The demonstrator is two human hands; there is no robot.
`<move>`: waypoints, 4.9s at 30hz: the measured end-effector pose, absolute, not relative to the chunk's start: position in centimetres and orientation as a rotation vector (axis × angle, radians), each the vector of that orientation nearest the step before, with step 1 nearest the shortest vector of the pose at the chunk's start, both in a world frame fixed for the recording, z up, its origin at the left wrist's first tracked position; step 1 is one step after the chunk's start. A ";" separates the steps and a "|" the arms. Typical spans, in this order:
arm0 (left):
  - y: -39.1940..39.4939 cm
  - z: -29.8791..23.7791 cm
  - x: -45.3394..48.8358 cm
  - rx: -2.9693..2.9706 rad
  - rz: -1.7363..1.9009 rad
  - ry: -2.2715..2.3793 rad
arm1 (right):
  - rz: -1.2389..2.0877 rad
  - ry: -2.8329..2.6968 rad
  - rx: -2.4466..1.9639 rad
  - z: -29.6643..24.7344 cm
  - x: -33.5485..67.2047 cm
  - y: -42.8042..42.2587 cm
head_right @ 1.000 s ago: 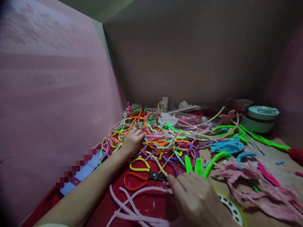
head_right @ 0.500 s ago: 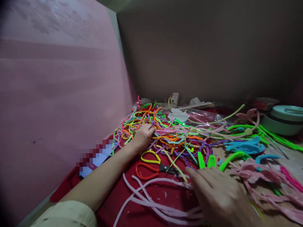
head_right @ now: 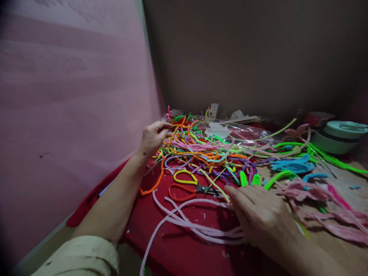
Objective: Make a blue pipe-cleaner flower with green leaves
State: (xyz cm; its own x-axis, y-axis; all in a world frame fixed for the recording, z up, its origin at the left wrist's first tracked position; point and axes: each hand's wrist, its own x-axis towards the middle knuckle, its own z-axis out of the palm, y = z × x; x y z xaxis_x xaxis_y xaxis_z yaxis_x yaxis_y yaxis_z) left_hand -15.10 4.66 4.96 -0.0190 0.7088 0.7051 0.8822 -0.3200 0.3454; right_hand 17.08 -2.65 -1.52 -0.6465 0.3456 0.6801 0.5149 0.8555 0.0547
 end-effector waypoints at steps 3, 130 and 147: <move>3.4 6.4 -15.7 -1.956 -1.676 -1.798 | -0.299 -2.343 -0.616 -1.5 16.9 -2.6; 8.9 2.8 -8.9 -2.608 -1.238 -2.008 | -0.104 -2.584 -0.919 -2.6 8.3 -4.5; 7.5 6.0 -10.5 -2.839 -1.007 -2.096 | -0.118 -2.560 -0.940 -3.0 8.3 -4.4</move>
